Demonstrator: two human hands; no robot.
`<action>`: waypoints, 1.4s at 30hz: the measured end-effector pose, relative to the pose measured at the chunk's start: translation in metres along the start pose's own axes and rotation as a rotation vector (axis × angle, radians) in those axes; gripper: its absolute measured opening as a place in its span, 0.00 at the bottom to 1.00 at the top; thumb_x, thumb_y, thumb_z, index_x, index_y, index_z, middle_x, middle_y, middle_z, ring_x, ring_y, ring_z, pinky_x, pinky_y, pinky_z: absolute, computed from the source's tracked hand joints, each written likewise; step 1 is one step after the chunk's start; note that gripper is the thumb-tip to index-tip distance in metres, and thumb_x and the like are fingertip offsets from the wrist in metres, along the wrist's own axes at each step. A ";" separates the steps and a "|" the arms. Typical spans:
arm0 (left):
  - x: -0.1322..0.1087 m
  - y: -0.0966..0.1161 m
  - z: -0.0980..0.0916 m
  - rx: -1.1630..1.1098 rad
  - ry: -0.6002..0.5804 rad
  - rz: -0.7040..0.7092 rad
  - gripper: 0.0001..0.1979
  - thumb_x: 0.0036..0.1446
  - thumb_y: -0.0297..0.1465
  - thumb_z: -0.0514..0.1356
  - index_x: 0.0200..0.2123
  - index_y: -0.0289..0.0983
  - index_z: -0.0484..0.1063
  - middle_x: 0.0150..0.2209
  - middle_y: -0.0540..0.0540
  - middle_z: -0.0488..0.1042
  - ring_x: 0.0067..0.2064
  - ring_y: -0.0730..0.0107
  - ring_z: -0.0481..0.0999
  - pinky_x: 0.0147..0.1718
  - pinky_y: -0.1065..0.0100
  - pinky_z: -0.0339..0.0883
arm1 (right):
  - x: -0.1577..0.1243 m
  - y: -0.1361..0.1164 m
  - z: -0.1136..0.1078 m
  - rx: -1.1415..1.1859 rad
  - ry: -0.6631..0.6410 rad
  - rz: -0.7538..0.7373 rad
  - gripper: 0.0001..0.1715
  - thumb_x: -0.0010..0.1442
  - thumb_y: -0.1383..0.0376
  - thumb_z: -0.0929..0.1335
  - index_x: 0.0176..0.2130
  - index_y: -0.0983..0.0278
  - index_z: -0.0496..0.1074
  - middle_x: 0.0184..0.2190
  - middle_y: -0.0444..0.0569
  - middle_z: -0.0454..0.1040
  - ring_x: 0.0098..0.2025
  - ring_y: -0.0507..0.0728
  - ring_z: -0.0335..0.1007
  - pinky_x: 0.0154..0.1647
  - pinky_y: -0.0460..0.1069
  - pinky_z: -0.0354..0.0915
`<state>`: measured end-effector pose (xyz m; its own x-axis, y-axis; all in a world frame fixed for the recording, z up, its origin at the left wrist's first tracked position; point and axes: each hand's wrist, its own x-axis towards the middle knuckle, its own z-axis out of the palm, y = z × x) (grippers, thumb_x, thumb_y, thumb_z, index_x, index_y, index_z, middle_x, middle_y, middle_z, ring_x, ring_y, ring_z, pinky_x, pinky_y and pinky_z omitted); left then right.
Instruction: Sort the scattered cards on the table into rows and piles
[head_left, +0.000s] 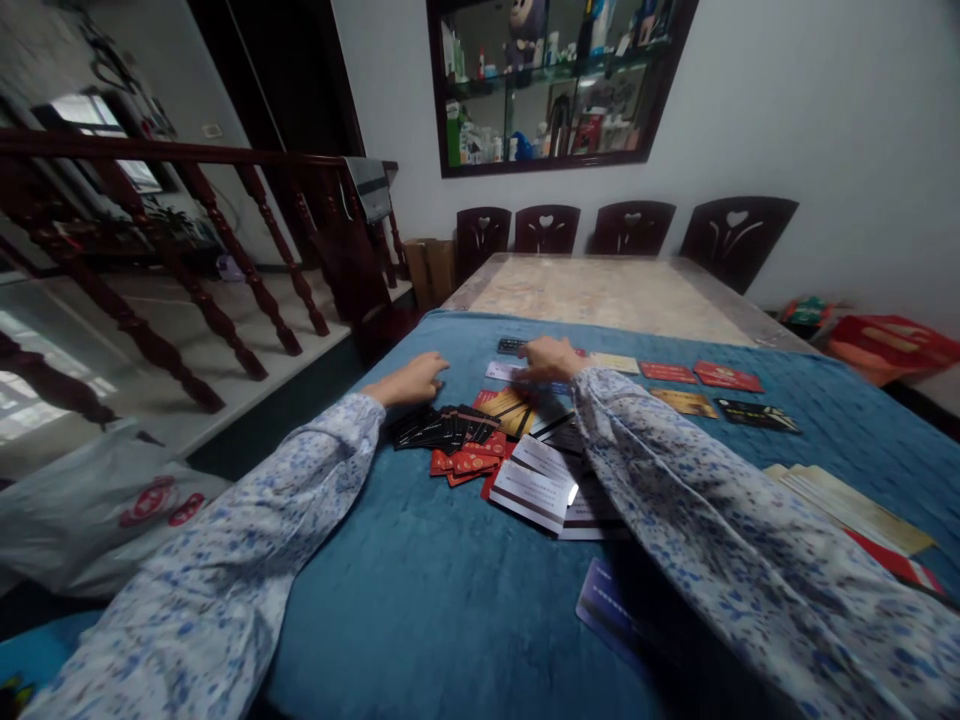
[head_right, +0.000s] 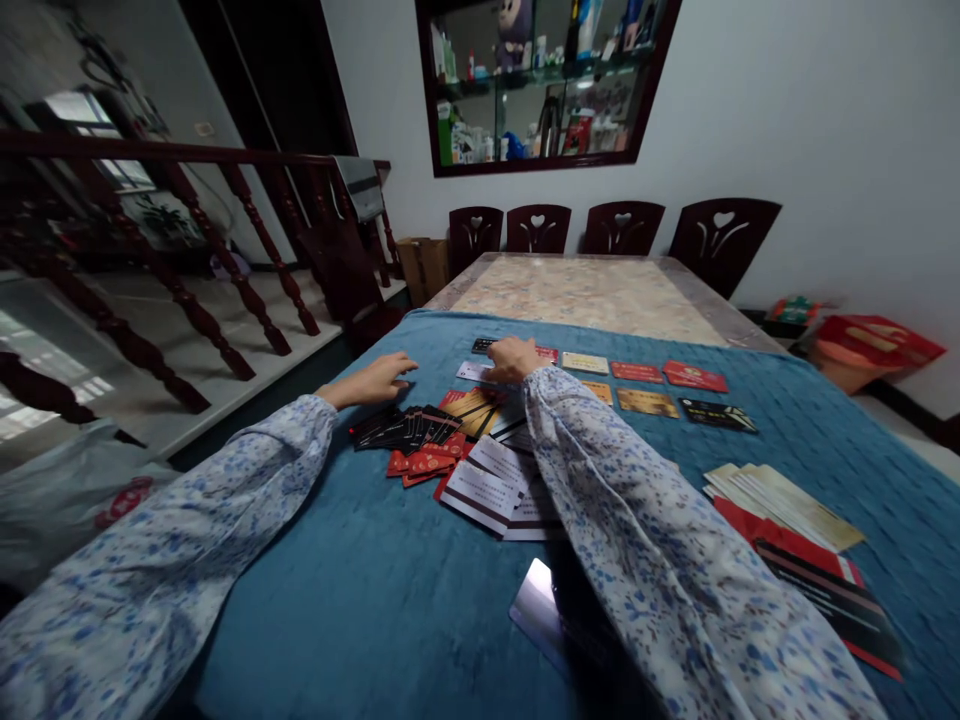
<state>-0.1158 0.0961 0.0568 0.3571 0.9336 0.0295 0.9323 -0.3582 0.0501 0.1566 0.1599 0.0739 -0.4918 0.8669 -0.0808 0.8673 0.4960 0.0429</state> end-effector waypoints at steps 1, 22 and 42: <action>-0.007 -0.004 0.000 -0.004 0.003 -0.002 0.23 0.59 0.25 0.58 0.57 0.33 0.75 0.55 0.36 0.74 0.55 0.54 0.75 0.58 0.60 0.69 | -0.001 -0.002 0.000 -0.005 0.021 -0.014 0.27 0.65 0.56 0.69 0.60 0.61 0.76 0.59 0.60 0.77 0.60 0.70 0.71 0.61 0.64 0.63; -0.113 0.007 0.016 0.006 0.170 -0.146 0.15 0.64 0.38 0.59 0.46 0.38 0.82 0.47 0.40 0.79 0.49 0.53 0.74 0.52 0.54 0.67 | -0.032 -0.110 0.009 0.099 0.167 -0.424 0.22 0.68 0.58 0.67 0.59 0.58 0.77 0.62 0.56 0.73 0.61 0.69 0.58 0.54 0.61 0.61; -0.118 0.013 0.020 -0.035 0.060 -0.199 0.18 0.62 0.44 0.59 0.42 0.39 0.83 0.46 0.39 0.77 0.51 0.49 0.70 0.50 0.53 0.64 | -0.040 -0.132 0.025 0.084 0.093 -0.477 0.21 0.71 0.60 0.63 0.57 0.58 0.78 0.62 0.54 0.74 0.60 0.68 0.58 0.53 0.60 0.60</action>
<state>-0.1447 -0.0186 0.0341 0.1608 0.9842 0.0746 0.9813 -0.1676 0.0950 0.0634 0.0587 0.0465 -0.8371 0.5467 0.0174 0.5450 0.8364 -0.0577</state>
